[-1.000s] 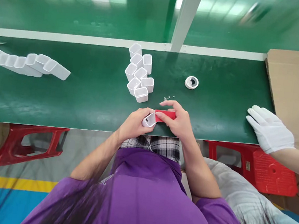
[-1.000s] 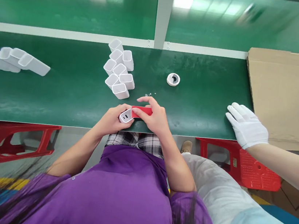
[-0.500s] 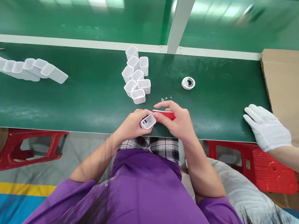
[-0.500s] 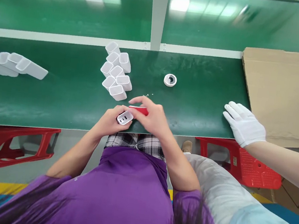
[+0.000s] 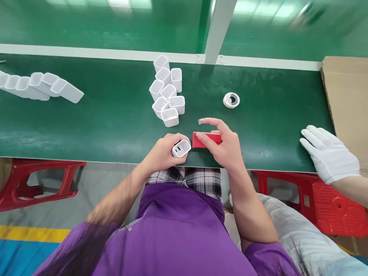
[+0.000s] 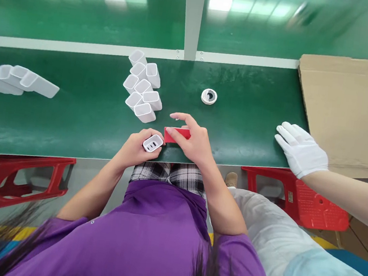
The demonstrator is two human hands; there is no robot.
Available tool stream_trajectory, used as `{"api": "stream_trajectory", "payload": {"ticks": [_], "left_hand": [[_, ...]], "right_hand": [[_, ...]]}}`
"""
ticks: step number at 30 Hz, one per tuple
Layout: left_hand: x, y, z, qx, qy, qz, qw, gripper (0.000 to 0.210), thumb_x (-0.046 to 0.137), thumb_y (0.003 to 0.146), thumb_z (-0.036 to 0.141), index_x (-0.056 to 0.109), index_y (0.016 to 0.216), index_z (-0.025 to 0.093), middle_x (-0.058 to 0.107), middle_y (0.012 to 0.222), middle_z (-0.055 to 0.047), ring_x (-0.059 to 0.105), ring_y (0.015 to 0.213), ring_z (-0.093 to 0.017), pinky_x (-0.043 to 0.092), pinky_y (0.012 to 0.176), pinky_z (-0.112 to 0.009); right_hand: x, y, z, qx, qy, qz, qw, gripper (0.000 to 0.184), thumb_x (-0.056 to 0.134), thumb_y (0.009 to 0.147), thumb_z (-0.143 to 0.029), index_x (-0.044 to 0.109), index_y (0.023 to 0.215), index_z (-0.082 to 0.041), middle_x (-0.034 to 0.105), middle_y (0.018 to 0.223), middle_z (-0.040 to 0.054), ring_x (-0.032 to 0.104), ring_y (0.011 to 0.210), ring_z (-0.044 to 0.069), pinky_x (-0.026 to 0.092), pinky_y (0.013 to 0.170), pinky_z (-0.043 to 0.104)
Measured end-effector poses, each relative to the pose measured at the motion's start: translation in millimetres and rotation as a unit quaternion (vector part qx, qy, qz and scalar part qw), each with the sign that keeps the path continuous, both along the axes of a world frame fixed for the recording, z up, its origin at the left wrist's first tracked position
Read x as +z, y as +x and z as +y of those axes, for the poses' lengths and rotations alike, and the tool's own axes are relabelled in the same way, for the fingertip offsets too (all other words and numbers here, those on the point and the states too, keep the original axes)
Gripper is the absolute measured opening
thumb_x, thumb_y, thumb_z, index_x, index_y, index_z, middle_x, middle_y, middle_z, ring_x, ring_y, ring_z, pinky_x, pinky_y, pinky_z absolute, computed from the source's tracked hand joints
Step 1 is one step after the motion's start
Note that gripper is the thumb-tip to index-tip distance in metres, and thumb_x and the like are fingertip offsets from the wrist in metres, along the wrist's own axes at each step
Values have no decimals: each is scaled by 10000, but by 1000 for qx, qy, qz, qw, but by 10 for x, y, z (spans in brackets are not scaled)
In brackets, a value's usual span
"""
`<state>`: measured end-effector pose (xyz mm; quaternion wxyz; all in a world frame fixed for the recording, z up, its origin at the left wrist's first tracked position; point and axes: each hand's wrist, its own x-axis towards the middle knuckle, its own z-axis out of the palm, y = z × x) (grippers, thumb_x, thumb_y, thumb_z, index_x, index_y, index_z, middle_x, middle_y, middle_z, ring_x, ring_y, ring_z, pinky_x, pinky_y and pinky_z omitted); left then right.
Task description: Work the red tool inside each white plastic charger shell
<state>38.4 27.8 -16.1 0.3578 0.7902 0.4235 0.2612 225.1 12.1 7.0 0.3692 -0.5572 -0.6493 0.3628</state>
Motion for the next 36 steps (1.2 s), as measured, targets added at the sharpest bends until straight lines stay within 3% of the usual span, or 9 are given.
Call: {"api": "stream_trajectory", "payload": {"ticks": [3,7,11,16,19,23,27,31,36], "left_hand": [[27,4,-4,1,-20,17,1000,200,622,697,191,604,896,190,684,881,-6,601,768,-147,486,806,-269],[18,8,8,-5,-25,17,1000,204,605,679,156,608,880,193,686,881,-4,606,783,-151,486,835,-282],[-31,8,26,-6,-32,5,999,192,629,670,209,613,860,187,682,865,-22,620,807,-175,498,796,-292],[-24,13,-33,4,-8,-15,1000,210,598,653,185,611,861,207,662,817,-12,619,751,-167,505,760,-295],[-57,36,-36,12,-22,-34,999,163,620,663,244,615,825,234,674,853,-19,633,787,-194,513,747,-313],[-120,58,-13,28,-34,-12,999,209,577,610,191,581,818,216,673,834,-20,612,771,-201,505,739,-337],[-166,61,-17,25,-40,-27,999,208,603,618,256,582,824,243,673,841,-30,605,750,-216,480,724,-352],[-171,73,-14,35,-68,-6,997,206,570,626,189,585,832,182,653,832,-28,560,770,-182,439,735,-303],[-135,85,-13,34,-83,10,996,235,611,610,134,588,844,146,640,857,-32,526,783,-161,401,737,-268]], "right_hand": [[11,9,-32,38,-9,-1,999,357,615,871,-392,635,1174,-204,649,703,-31,552,577,104,433,629,219],[49,-42,-56,-32,17,-19,999,340,597,882,-383,637,1170,-207,674,721,-18,583,590,117,446,631,224],[72,-128,-11,100,34,-39,994,363,558,909,-391,624,1226,-227,708,806,-10,620,612,115,452,630,213],[128,-102,63,25,59,-51,997,316,561,906,-327,637,1176,-182,736,878,37,702,761,172,493,685,235],[131,-87,82,141,26,-41,989,310,560,912,-354,635,1183,-225,733,815,4,691,672,157,499,635,232],[104,-72,127,58,23,-99,993,330,504,921,-378,654,1141,-183,711,726,26,669,629,185,498,621,274],[110,-92,102,140,-23,-65,988,362,511,905,-408,653,1173,-209,713,752,15,654,642,173,489,635,269],[98,-101,122,64,-48,-70,994,428,482,898,-434,640,1187,-161,721,786,39,646,684,177,487,691,279],[74,-41,187,96,-56,-64,992,440,496,862,-458,672,1145,-172,696,735,33,614,637,161,473,671,259]]}}
